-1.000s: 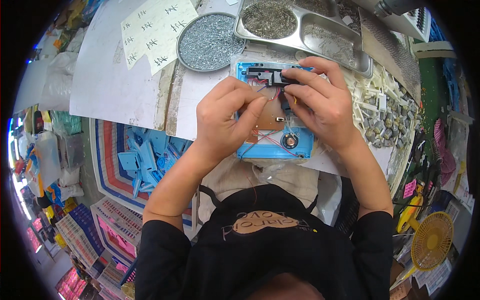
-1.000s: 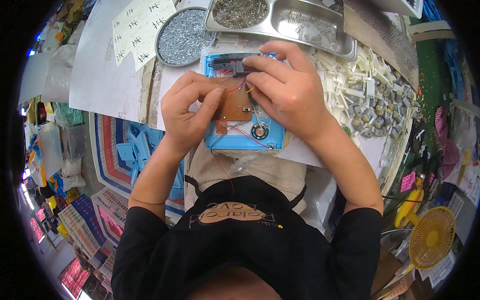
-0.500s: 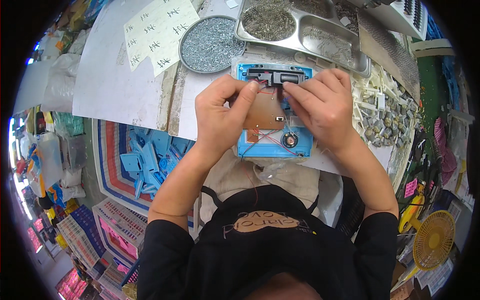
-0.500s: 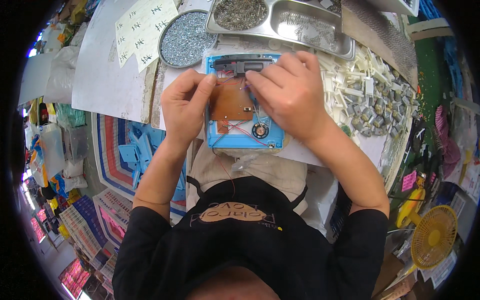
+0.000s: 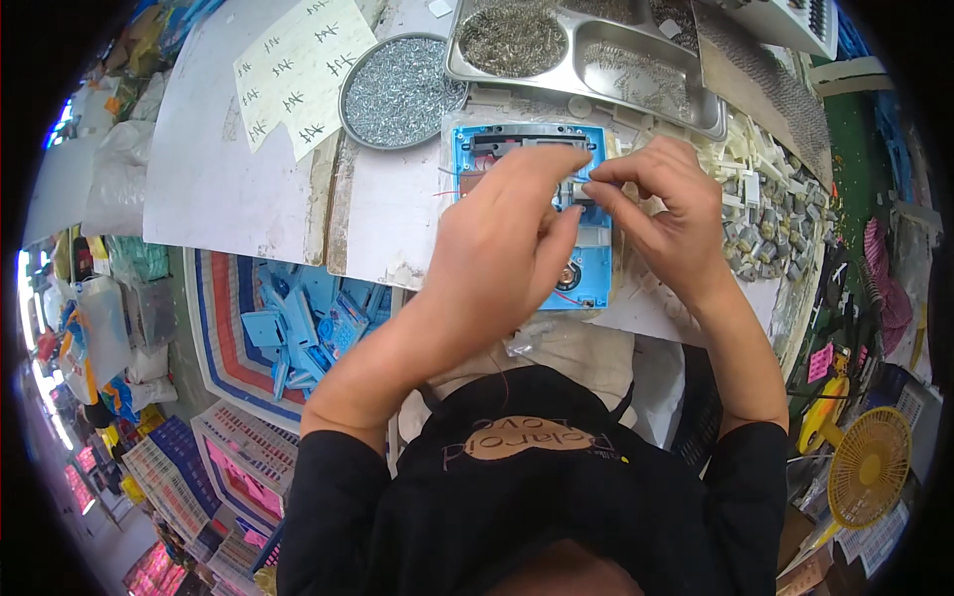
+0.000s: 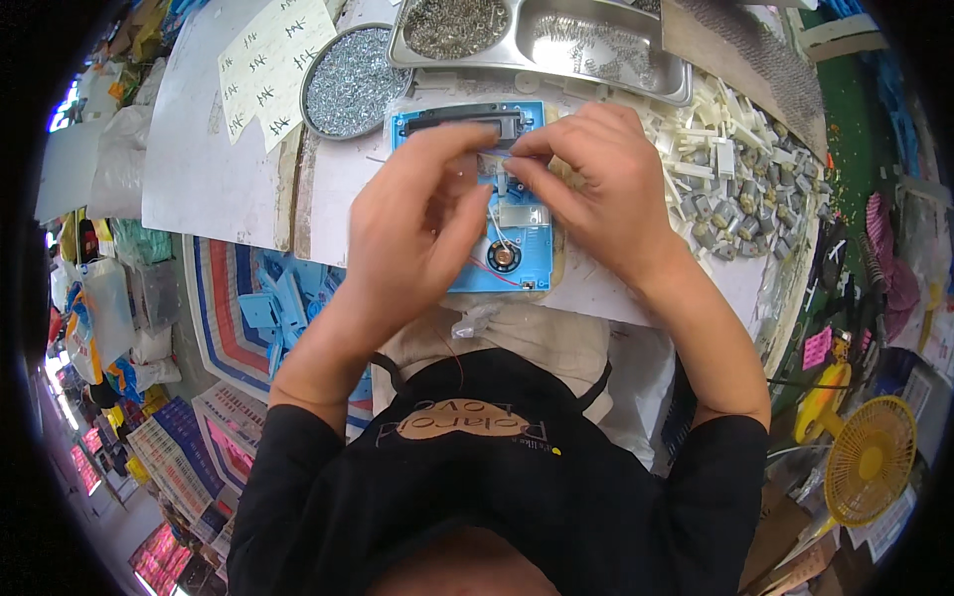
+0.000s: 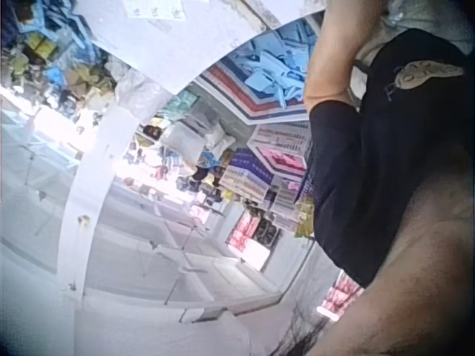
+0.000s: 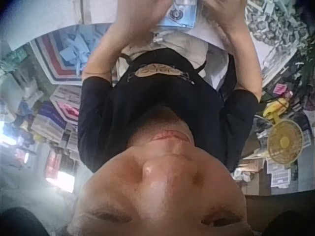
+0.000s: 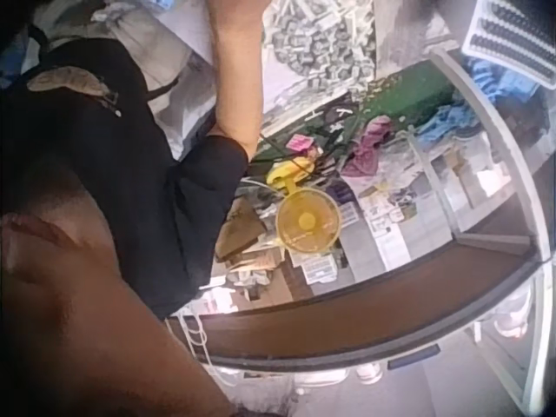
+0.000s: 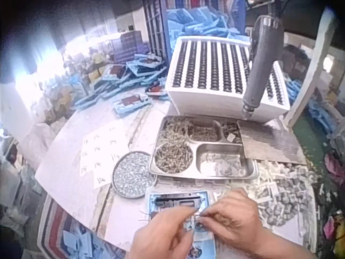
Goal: Assembling and soldering electronic components into a blue plastic gadget housing.
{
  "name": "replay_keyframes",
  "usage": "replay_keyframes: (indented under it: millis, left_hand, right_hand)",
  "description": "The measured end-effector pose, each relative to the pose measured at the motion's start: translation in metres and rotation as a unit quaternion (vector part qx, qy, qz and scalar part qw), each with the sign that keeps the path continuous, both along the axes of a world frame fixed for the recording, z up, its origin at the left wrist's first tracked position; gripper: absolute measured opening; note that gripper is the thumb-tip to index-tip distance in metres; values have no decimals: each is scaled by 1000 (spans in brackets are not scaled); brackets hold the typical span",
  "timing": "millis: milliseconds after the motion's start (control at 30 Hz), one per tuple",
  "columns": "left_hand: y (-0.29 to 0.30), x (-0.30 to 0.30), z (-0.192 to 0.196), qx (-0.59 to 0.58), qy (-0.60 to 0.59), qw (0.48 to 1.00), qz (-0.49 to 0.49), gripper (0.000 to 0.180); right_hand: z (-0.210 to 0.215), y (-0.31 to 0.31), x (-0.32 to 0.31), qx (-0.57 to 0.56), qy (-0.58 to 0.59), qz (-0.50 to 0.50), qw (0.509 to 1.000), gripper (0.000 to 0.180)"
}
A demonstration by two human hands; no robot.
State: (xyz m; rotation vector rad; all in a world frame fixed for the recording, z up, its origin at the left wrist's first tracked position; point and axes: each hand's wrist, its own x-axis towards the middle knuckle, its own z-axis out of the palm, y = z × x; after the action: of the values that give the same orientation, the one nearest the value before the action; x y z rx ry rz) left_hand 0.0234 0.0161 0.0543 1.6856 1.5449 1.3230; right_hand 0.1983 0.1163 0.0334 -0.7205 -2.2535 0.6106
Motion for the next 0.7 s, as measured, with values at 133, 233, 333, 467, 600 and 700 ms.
replay_keyframes:
  millis: [133, 233, 333, 467, 600, 700]
  left_hand:
    - [24, -9, -13, -67, 55, 994, -68, 16]
    - [28, -11, -16, -107, 17, 990, -87, 12]
    - [30, -11, -19, -108, 12, 989, -101, 11]
    - [29, -10, -19, -154, 1, 981, -114, 10]
    - [31, -5, -27, -77, 26, 989, -125, 8]
    - [27, -5, -28, 12, 79, 995, -65, 10]
  right_hand:
    - [5, 6, 4, 11, 10, 31, 999, 13]
    - [1, 9, 7, 17, 23, 41, 999, 14]
    - [-3, 10, 9, 20, 44, 55, 997, 15]
    - [-2, 4, 19, 17, 37, 42, 998, 16]
    - [3, -9, 46, 1, 29, -16, 999, 17]
    - [13, -31, 111, -35, 38, -141, 989, 17]
